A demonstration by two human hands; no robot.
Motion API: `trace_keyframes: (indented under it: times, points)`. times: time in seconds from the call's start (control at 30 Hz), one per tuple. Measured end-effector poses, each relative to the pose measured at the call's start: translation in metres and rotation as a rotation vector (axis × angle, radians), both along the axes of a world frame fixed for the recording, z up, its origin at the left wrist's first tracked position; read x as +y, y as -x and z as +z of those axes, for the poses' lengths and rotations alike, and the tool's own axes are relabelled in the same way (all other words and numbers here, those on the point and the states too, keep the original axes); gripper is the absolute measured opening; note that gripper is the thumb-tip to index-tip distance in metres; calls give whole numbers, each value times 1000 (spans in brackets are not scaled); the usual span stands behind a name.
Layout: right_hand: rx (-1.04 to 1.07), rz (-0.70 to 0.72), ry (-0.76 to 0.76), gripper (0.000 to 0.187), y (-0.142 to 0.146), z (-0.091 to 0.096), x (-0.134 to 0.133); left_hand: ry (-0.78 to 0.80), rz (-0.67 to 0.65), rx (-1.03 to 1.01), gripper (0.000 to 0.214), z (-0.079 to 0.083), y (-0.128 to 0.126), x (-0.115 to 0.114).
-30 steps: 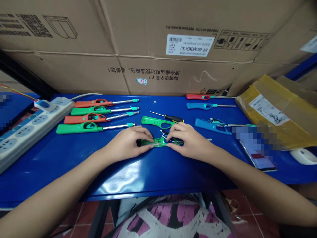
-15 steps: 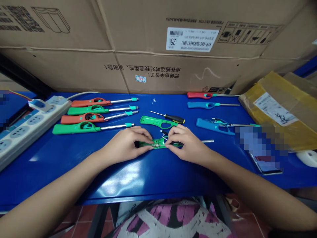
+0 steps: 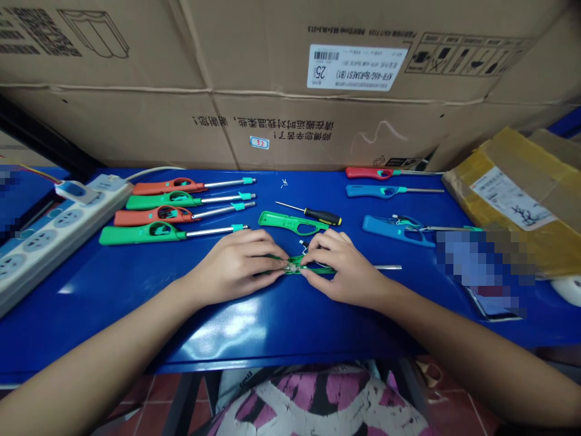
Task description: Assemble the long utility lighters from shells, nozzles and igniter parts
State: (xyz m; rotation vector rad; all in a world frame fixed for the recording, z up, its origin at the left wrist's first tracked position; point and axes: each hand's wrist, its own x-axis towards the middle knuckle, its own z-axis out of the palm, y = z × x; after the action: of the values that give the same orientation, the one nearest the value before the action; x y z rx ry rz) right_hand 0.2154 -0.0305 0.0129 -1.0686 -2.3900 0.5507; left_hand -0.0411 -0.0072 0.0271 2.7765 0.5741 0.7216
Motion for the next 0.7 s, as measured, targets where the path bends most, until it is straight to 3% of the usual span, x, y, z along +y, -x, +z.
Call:
trace_keyframes:
  times: [0.43,0.7]
  points:
    - [-72,40,44,11,4,4,-1,-151,-31,-39,22,4,0,-4]
    - [-42,15,39,7,4,1,0,-67,-52,-7,21,-2,1,-3]
